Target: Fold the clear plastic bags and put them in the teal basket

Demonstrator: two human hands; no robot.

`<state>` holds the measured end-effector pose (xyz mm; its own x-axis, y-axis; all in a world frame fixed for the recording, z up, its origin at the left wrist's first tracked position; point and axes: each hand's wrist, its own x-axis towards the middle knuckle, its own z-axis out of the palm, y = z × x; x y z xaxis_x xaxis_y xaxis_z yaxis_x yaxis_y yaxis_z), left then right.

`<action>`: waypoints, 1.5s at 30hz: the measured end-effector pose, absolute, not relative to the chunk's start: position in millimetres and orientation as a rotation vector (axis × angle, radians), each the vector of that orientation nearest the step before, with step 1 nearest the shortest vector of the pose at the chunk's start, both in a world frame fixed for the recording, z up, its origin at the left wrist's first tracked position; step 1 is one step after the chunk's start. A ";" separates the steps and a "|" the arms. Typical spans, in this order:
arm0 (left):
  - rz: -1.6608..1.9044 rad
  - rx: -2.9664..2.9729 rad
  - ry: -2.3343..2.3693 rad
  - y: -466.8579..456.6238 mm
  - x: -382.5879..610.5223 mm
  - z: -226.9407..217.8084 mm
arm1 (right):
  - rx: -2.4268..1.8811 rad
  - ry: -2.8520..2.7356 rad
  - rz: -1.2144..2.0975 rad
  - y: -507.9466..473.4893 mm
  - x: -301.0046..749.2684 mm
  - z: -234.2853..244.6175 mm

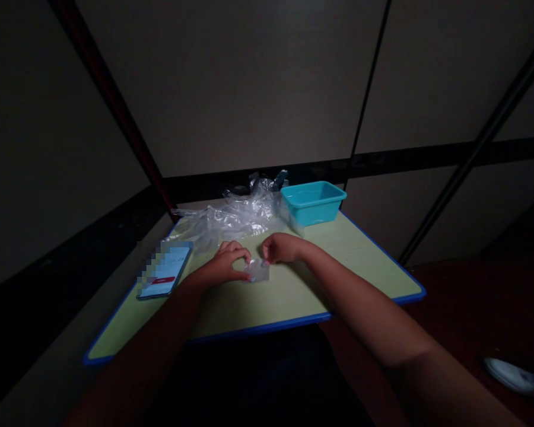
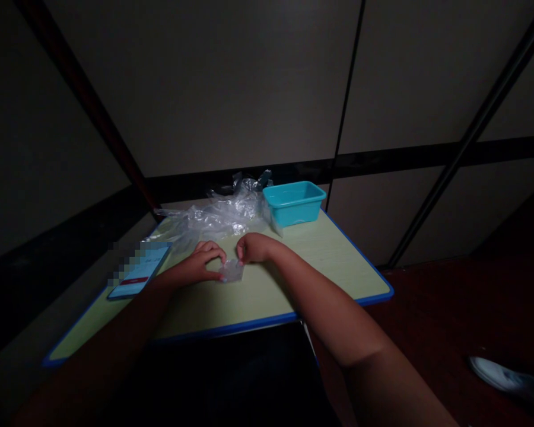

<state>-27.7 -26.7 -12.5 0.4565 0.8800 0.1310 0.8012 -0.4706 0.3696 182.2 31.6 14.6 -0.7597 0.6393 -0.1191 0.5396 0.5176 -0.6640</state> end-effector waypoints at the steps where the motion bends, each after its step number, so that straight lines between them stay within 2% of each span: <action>1: 0.447 2.442 1.452 -27.1 -27.4 -12.2 | -1.024 -2.694 0.962 30.3 182.4 16.0; 14: 0.444 2.424 1.455 -28.0 -26.7 -13.2 | -1.180 -2.969 0.457 17.3 181.4 27.7; 27: 0.385 2.417 1.486 -30.0 -27.0 -11.7 | -1.184 -2.987 0.454 16.6 182.9 30.1; 32: 0.300 2.444 1.558 -30.8 -29.5 -13.5 | -1.007 -2.831 0.257 -1.6 184.4 35.9; 38: 0.106 2.400 1.640 -32.2 -30.1 -13.1 | -0.654 -3.001 0.539 -28.4 180.9 32.7; 45: 0.039 2.360 1.701 -33.1 -27.6 -11.7 | -0.887 -3.144 0.543 -34.2 169.1 14.4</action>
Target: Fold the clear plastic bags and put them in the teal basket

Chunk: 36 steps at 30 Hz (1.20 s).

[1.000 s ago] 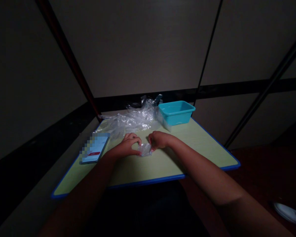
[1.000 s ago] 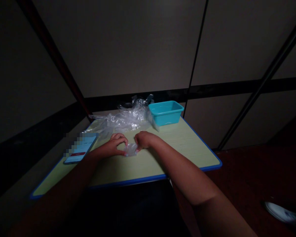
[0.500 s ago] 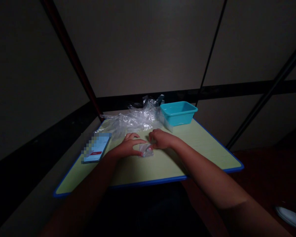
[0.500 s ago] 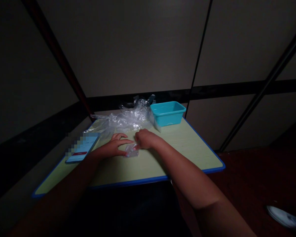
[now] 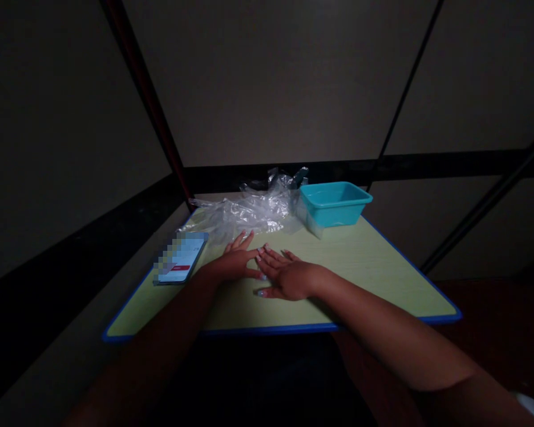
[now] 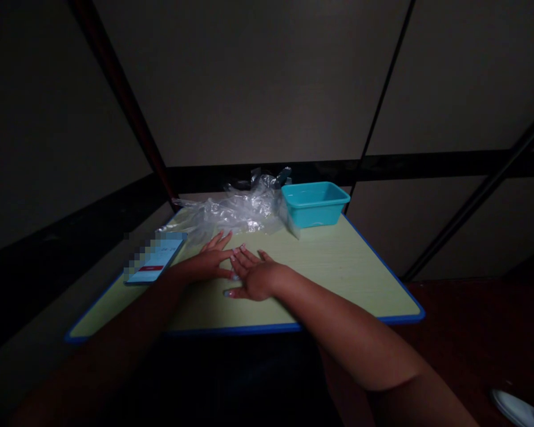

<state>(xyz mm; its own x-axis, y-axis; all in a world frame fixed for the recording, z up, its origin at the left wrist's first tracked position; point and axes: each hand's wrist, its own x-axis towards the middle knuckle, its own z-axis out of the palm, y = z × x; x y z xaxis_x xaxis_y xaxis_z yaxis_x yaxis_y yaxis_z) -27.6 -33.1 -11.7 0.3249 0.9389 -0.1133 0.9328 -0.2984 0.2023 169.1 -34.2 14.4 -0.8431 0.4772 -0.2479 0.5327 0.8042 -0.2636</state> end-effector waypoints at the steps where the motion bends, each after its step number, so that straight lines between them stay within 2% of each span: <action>1: 0.031 2.347 1.710 -33.5 -26.7 -11.0 | 0.802 2.819 -0.482 -33.5 167.4 12.2; 16: -0.011 2.286 1.821 -35.9 -24.3 -7.9 | 0.792 2.825 -0.445 -30.3 159.1 3.1; 24: 0.022 2.297 1.831 -33.3 -25.4 -11.4 | 0.777 2.913 -0.631 -16.9 166.6 9.6; 36: 0.014 2.300 1.913 -27.5 -25.4 -19.8 | 0.792 3.018 -0.412 -17.0 160.0 -6.6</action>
